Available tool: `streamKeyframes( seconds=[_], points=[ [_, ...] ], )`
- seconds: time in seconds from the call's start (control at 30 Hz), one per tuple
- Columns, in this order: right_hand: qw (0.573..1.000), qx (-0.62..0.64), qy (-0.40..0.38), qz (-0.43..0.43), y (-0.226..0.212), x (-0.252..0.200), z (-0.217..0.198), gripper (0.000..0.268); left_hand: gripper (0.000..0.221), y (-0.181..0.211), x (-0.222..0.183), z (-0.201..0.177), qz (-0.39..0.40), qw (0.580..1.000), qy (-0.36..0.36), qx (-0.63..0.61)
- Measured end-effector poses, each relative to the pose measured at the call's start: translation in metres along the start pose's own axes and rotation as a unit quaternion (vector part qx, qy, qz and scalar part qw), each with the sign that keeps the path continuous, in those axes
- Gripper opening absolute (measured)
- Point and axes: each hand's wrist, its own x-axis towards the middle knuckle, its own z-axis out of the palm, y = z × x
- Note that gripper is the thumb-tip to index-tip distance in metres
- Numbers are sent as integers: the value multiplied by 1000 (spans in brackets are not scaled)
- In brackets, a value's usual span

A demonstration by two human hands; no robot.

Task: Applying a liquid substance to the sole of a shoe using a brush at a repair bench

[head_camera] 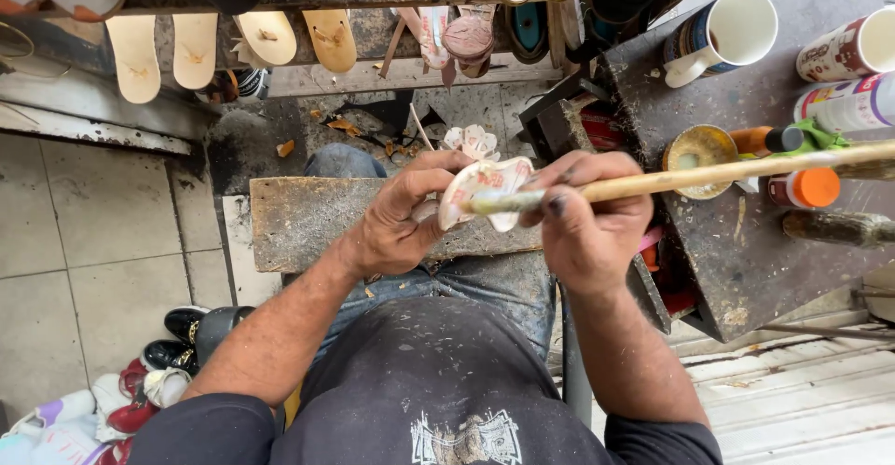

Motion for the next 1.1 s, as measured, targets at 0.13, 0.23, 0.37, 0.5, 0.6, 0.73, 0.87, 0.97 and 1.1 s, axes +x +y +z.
streamKeyframes(
  seconds=[0.13,0.23,0.37,0.5,0.6,0.73,0.87,0.97,1.1],
  points=[
    [998,-52,-8,-36,2,5,-6,15,26,3,1,-1,-8,999,-10,36],
    [996,-73,-22,-51,-2,4,-2,14,28,4,1,-1,-19,999,-11,39],
    [996,-74,-27,-45,-1,17,-19,14,29,10,4,0,-34,996,-28,72],
    [992,-94,-78,-25,-13,5,-7,24,31,14,7,-2,-41,996,-50,61],
    [990,-91,-66,-83,-10,16,-14,15,37,11,5,-2,-58,993,-54,92],
    [974,-153,-121,-113,-13,19,-12,17,48,6,-2,-6,-92,991,-75,61],
    [964,-179,-132,-143,-11,25,-16,21,51,5,-1,-7,-128,986,-89,62],
    [956,-185,-160,-160,-9,23,-20,19,52,9,6,-13,-183,976,-111,39],
    [944,-225,-136,-198,-6,29,-28,18,52,13,11,-11,-213,970,-114,12]
  ],
)
